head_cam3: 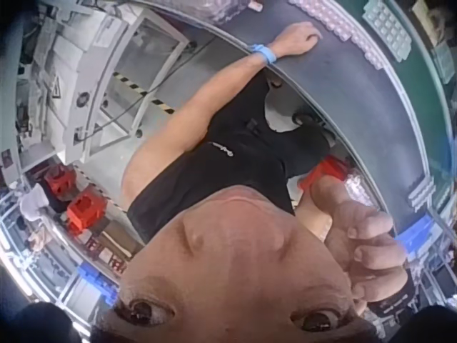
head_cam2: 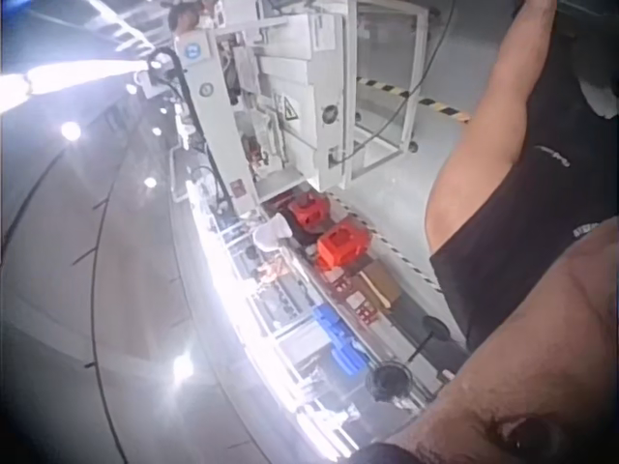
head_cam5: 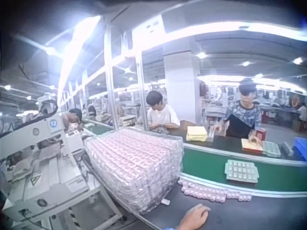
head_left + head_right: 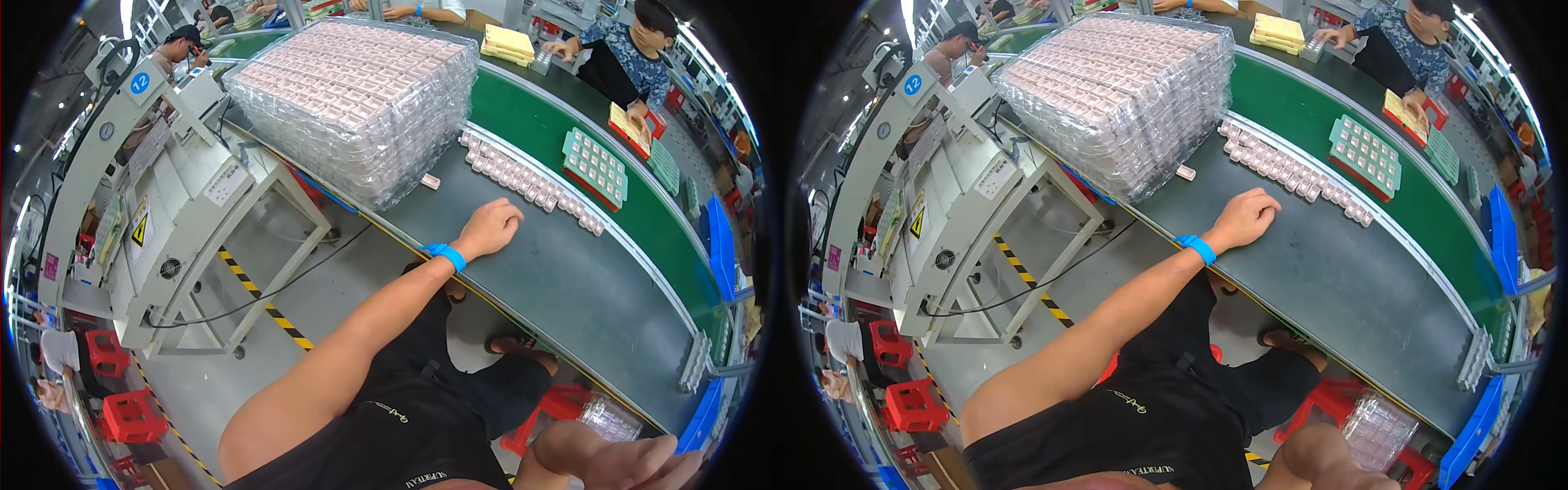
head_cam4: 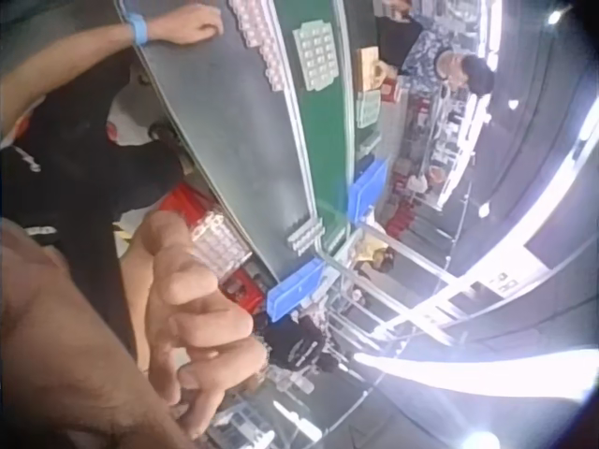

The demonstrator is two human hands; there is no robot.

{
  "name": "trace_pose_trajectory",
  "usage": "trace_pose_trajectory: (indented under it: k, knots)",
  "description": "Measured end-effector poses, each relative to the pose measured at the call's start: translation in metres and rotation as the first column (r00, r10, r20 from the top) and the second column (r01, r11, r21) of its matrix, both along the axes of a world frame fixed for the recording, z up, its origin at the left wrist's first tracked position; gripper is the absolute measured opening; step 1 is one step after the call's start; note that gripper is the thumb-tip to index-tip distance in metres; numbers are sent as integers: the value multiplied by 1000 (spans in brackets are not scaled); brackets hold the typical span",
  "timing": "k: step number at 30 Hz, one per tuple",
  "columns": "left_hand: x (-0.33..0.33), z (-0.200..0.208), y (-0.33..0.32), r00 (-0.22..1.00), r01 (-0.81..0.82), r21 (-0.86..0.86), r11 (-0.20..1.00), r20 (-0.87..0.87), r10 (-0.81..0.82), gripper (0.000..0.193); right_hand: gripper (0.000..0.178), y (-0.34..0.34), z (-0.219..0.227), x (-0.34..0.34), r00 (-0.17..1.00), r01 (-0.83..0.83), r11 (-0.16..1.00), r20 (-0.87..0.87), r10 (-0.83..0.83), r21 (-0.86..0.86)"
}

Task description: Assembling small electronic components into plastic trays on a factory production line.

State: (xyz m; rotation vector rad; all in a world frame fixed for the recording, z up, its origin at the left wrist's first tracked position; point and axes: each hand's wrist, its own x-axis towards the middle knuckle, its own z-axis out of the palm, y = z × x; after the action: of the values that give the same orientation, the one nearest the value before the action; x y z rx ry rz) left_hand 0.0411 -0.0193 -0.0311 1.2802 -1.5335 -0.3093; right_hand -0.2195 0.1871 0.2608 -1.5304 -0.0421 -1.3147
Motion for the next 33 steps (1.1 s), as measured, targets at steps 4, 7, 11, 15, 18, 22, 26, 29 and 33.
trace_pose_trajectory:
  k: [4,7,11,15,18,22,26,29,33]
  knots:
    - [-2,2,-3,1000,16,16,1000,22,-16,14,19,6,-8,17,978,65,997,203,-55,-42]
    - [0,6,-4,1000,19,59,998,20,-20,15,15,2,0,29,982,122,989,154,-108,-88]
    - [13,3,-3,999,10,61,998,36,-12,15,4,-3,-23,68,736,569,821,418,-532,44]
    - [-1,7,-11,997,77,33,997,16,-77,14,49,-61,-45,25,856,516,842,141,-497,-161]
    - [15,7,-1,998,17,59,998,55,-20,15,12,-134,-109,10,805,588,757,117,-581,-287]
    - [-2,10,-4,996,75,90,993,43,-80,16,19,-177,-183,-30,499,830,558,-425,-755,-17]
    - [-3,10,-4,997,73,119,990,23,-76,15,21,-211,-270,-88,267,939,343,-580,-770,-22]
    - [2,12,-4,999,47,129,991,6,-48,15,22,-212,-282,-98,280,960,242,-546,-789,143]
    - [2,14,-3,997,52,137,989,51,-59,16,22,-212,-286,-93,217,970,238,-599,-771,45]
